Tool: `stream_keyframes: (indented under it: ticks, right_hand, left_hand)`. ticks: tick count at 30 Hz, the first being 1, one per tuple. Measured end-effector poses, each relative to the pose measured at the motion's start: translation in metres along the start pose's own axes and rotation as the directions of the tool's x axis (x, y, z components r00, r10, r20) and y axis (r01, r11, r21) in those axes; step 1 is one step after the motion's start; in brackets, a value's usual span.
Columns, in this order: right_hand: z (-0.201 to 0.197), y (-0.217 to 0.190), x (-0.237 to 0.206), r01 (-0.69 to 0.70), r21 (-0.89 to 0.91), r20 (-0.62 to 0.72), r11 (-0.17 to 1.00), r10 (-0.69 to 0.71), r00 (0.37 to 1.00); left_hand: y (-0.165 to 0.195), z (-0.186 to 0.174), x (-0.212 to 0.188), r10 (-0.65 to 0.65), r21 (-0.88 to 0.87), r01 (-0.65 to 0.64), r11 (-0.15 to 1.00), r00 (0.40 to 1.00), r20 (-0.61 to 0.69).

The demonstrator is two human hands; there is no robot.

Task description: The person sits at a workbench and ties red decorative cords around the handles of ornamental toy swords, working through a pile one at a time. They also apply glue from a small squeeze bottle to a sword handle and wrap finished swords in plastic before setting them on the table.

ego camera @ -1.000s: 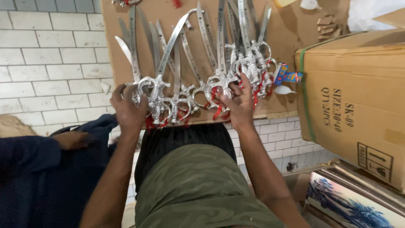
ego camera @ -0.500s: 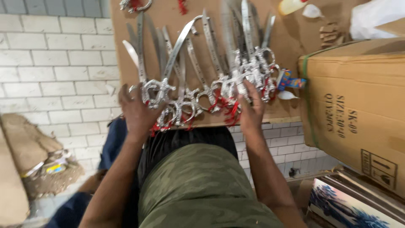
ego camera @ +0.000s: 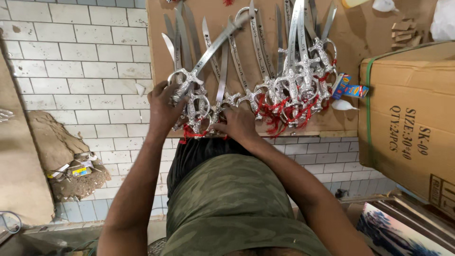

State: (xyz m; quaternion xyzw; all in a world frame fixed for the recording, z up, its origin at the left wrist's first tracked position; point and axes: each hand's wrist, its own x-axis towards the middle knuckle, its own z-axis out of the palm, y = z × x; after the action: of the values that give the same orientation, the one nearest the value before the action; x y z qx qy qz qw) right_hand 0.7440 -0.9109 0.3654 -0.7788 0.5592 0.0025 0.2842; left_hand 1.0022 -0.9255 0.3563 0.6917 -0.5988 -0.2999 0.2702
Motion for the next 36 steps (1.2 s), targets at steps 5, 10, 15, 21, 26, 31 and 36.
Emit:
stream_keyframes:
  ticks: [5, 10, 15, 21, 26, 31, 36]
  right_hand:
    - [0.005, 0.013, -0.011, -0.121, 0.139, -0.032, 0.983, 0.126, 0.991]
    - [0.008, 0.016, -0.029, 0.003, -0.007, -0.447, 1.000, -0.006, 0.895]
    - [0.000, 0.025, -0.032, -0.056, 0.177, -0.433, 0.983, 0.128, 0.892]
    - [-0.029, 0.041, -0.049, -0.208, 0.450, -0.259, 0.868, 0.349, 0.901]
    - [-0.042, 0.059, -0.063, -0.297, 0.837, -0.076, 0.459, 0.635, 0.769]
    - [-0.057, 0.090, -0.064, -0.143, 0.866, -0.252, 0.479, 0.666, 0.702]
    - [-0.083, 0.080, -0.067, -0.404, 0.345, -0.638, 0.847, 0.528, 0.560]
  left_hand:
    - [-0.016, 0.003, -0.002, -0.097, -0.374, 0.112, 0.920, 0.993, 0.059]
    - [-0.014, 0.003, -0.009, -0.221, -0.462, 0.234, 0.855, 0.972, 0.085]
    - [-0.006, -0.003, -0.012, 0.138, -0.238, -0.173, 0.956, 0.978, -0.159]
    - [-0.001, -0.008, -0.027, -0.334, -0.775, 0.298, 0.558, 0.935, 0.119]
    - [0.012, -0.002, -0.037, -0.308, -0.776, 0.354, 0.522, 0.927, 0.215]
    - [0.038, 0.011, -0.047, -0.131, -0.711, 0.196, 0.675, 0.981, 0.146]
    - [0.064, 0.017, -0.051, -0.028, -0.581, 0.060, 0.812, 0.998, 0.064]
